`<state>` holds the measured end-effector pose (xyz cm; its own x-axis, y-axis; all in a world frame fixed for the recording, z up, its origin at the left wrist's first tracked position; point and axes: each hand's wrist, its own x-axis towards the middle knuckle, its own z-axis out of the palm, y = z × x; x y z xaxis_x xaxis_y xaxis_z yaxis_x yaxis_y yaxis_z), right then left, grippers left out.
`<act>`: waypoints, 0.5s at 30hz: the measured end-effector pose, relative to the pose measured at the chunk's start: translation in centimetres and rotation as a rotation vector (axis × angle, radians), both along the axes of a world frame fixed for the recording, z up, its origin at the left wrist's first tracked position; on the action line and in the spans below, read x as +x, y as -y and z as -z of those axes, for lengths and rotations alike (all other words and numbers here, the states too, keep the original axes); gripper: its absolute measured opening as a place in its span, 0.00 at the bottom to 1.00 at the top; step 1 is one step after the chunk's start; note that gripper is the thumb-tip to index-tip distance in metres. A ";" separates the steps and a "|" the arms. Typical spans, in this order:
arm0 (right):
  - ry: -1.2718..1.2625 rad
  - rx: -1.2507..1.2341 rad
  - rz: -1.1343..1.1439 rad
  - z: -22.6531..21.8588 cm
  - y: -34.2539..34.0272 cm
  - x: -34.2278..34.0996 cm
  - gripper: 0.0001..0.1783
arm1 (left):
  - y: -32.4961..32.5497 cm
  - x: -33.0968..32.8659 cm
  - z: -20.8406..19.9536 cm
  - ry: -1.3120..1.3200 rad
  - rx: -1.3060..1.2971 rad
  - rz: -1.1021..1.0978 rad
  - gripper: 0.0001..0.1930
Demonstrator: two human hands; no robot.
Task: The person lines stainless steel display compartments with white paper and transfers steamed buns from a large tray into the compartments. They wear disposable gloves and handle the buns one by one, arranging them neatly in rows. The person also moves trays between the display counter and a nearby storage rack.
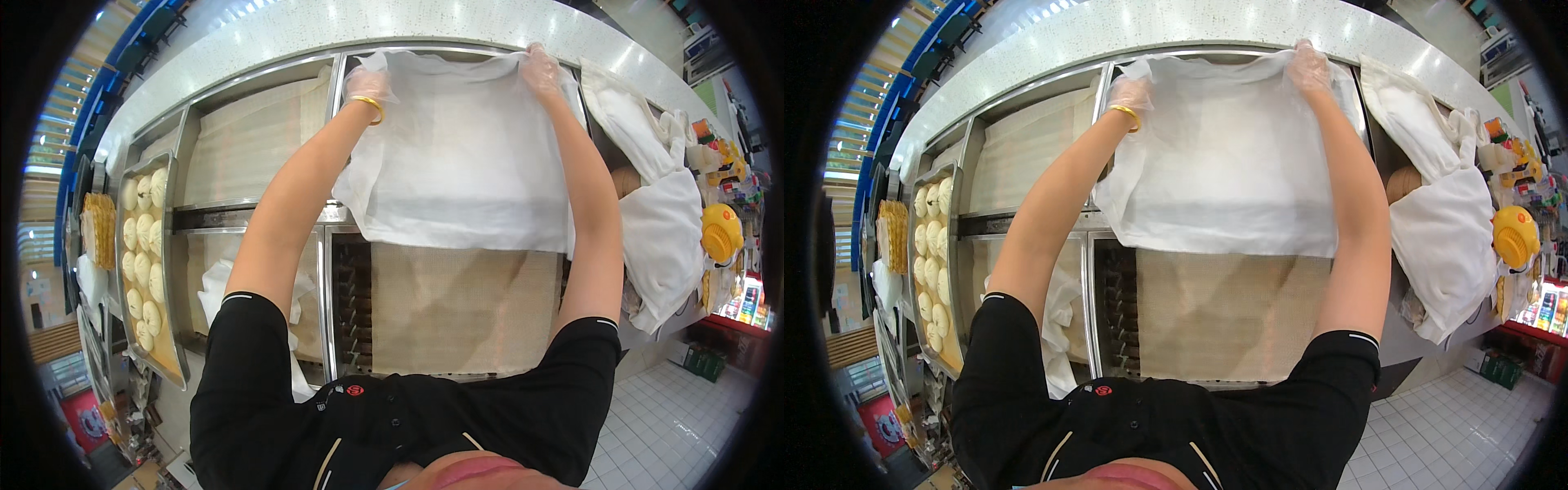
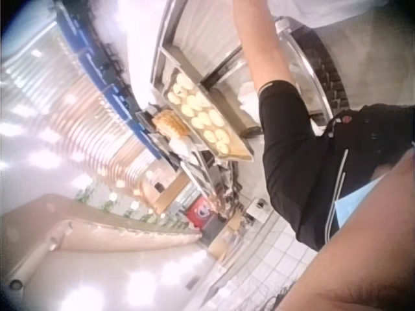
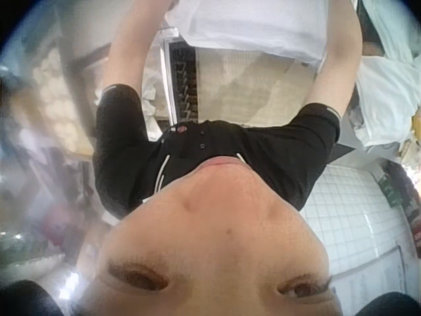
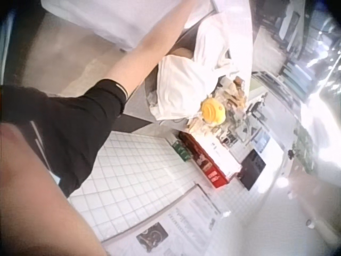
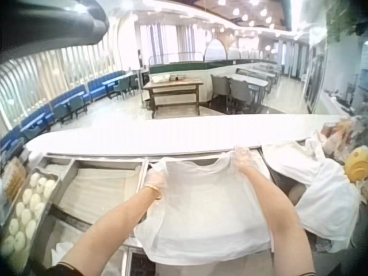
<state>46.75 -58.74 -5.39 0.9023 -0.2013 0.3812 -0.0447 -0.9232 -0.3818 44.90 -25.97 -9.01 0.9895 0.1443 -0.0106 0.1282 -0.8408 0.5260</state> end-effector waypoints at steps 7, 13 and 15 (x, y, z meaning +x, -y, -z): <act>-0.309 -0.506 -0.234 2.3 1.3 -3.8 0.13 | 1.9 -2.0 -0.7 0.019 0.186 0.006 0.23; -0.289 -0.635 -0.083 2.1 0.8 -3.3 0.16 | -0.7 -1.2 0.8 -0.013 0.587 0.336 0.29; -0.380 -0.568 -0.091 3.6 2.6 -2.1 0.16 | -0.2 -3.4 -2.7 -0.113 0.637 0.555 0.26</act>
